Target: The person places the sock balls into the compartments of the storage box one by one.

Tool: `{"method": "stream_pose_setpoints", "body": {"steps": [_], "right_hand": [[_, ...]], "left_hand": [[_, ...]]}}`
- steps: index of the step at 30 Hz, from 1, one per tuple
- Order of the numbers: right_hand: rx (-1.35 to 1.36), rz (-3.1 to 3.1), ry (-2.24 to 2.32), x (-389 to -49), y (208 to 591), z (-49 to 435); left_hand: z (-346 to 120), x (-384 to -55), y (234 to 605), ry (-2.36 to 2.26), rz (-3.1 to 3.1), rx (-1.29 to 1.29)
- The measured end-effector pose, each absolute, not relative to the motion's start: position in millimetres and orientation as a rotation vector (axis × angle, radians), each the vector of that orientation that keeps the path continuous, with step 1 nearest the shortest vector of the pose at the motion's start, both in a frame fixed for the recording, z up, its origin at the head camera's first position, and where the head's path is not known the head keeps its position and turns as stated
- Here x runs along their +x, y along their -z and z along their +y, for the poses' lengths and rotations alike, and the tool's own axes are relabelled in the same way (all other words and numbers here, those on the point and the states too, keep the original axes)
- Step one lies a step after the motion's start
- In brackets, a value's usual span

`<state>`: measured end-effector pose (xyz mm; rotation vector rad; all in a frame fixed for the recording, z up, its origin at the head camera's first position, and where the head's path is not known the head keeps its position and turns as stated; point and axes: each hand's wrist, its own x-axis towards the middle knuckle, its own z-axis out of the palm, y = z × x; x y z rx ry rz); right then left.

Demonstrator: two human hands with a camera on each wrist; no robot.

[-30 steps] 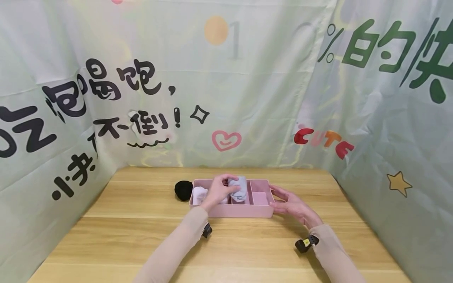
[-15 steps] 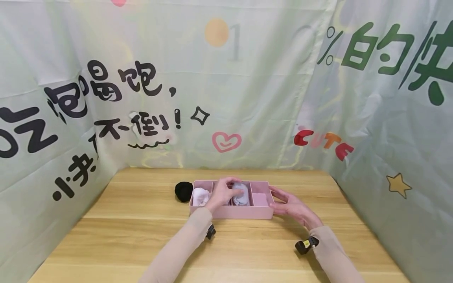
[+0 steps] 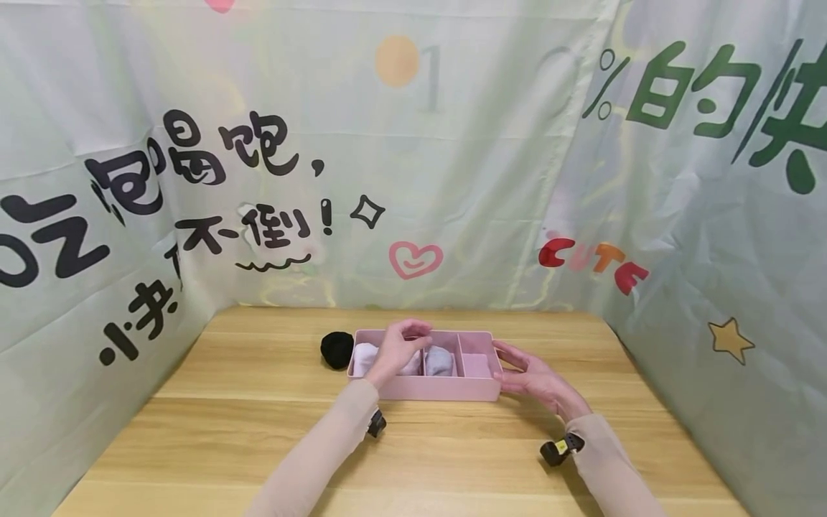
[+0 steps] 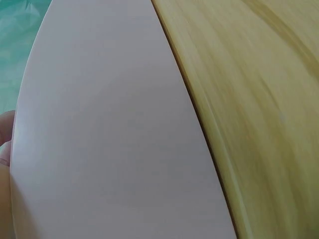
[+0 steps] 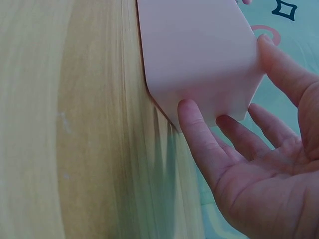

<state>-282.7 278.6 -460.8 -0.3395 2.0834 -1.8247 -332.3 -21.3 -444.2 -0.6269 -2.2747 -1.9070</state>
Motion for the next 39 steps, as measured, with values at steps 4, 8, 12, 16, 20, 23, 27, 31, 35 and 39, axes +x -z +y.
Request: {"method": "stream_pose_setpoints", "body": {"steps": [4,8,12,16,20,23,27,31,35,39], "right_hand": [[-0.338,2.095,1.806,-283.1,460.0,278.4],[-0.322,2.111,1.791,-282.9,459.6,277.7],[-0.317,2.104,1.808,-280.7,460.4,278.6],[-0.316,2.092,1.82,-277.9,461.1,280.0],[-0.316,2.092,1.82,-278.3,460.2,278.9],[-0.317,2.094,1.819,-280.2,459.3,277.4],[-0.315,2.095,1.807,-282.0,458.4,276.4],[-0.31,2.082,1.816,-281.8,457.0,276.6],[-0.319,2.074,1.834,-280.9,455.9,276.5],[-0.315,2.08,1.824,-279.8,456.8,277.6]], "left_hand": [[-27.0,-332.6,444.4,1.897,-2.258,-0.629],[-32.7,-332.1,443.9,1.918,-2.265,-0.641],[-38.3,-330.3,444.2,1.928,-2.271,-0.665],[-46.2,-327.3,443.7,1.955,-2.279,-0.662],[-57.1,-324.4,442.0,1.964,-2.286,-0.626],[-66.7,-323.4,441.9,1.944,-2.291,-0.614],[-80.5,-322.4,442.4,1.927,-2.302,-0.593],[-92.5,-322.1,440.8,1.921,-2.293,-0.538],[-102.1,-323.7,440.1,1.927,-2.267,-0.458],[-109.1,-323.3,440.5,1.953,-2.265,-0.391]]}}
